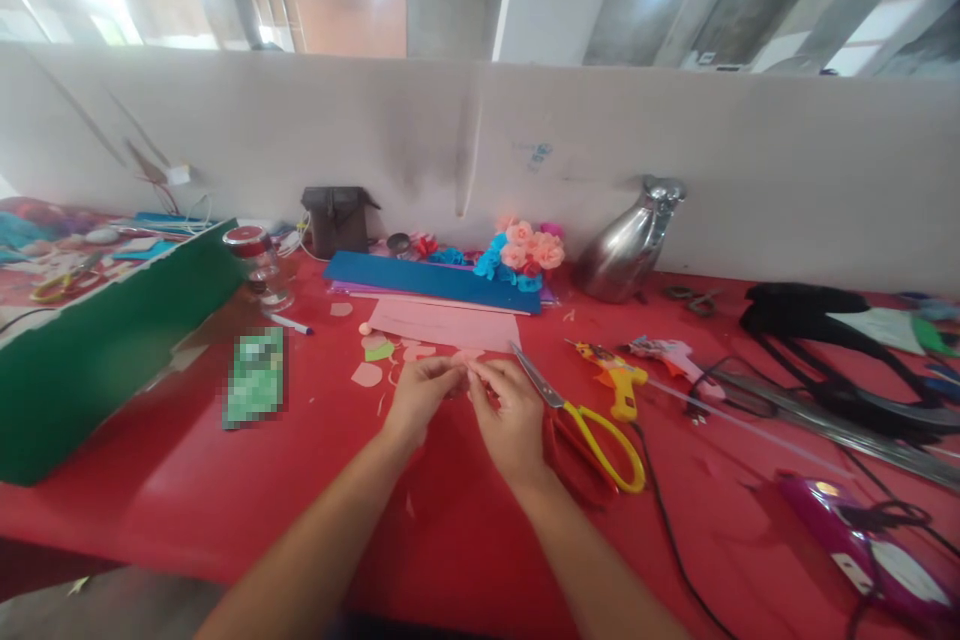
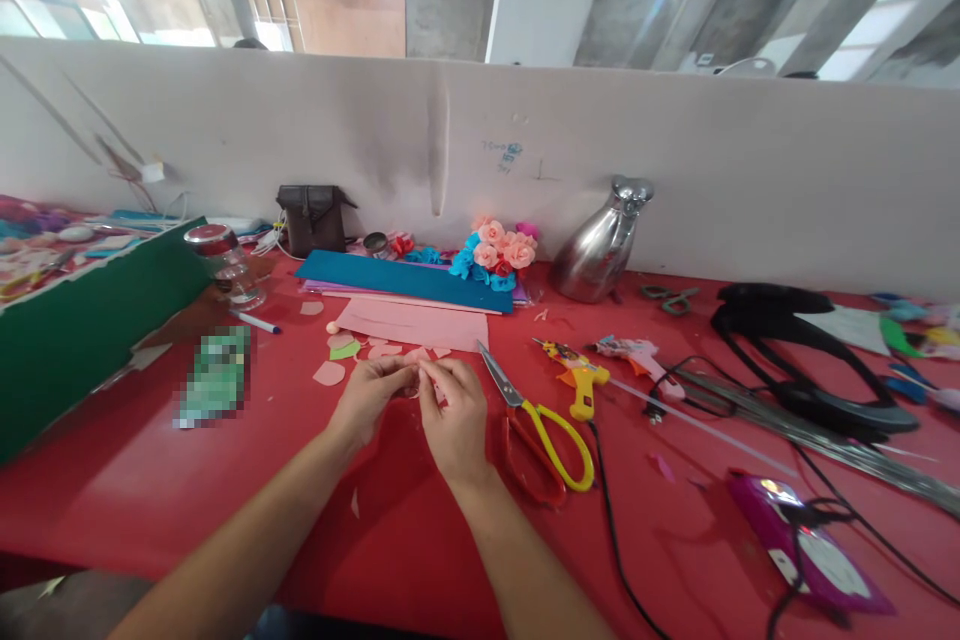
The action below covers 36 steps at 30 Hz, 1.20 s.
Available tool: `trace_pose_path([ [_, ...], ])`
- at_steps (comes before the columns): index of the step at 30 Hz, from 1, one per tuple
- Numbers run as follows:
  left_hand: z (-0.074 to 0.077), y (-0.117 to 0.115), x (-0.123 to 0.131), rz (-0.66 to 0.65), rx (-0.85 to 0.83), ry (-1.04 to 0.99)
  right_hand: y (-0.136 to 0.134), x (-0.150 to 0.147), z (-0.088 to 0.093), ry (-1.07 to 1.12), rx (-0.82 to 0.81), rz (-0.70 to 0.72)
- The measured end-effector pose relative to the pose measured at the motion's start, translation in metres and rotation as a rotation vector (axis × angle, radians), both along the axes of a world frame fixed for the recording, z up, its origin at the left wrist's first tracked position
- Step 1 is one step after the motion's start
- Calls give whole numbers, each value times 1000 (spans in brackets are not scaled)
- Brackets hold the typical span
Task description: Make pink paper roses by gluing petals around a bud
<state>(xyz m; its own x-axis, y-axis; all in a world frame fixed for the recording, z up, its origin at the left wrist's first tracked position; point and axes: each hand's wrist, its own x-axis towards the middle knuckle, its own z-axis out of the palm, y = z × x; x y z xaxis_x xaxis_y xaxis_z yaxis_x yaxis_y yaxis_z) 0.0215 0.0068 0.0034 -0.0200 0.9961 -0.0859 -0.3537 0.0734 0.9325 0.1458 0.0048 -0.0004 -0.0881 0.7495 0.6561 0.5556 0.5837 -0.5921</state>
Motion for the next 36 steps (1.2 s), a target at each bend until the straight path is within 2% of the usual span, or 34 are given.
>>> trace_pose_path([
  [14,5,-3,0,-4,-40,-74,2,1,-4,-104,80,50],
  [21,5,-3,0,-18,-54,-107,1,0,-4,-87,0,63],
  [25,4,-1,0,10,-79,-107,0,1,1,11,-125,82],
  [29,6,-1,0,25,-81,-76,3,2,8,261,-342,36],
  [33,8,-2,1,24,-37,-20,7,2,11,466,-607,163],
  [36,8,-3,1,5,0,23,9,3,10,580,-700,194],
])
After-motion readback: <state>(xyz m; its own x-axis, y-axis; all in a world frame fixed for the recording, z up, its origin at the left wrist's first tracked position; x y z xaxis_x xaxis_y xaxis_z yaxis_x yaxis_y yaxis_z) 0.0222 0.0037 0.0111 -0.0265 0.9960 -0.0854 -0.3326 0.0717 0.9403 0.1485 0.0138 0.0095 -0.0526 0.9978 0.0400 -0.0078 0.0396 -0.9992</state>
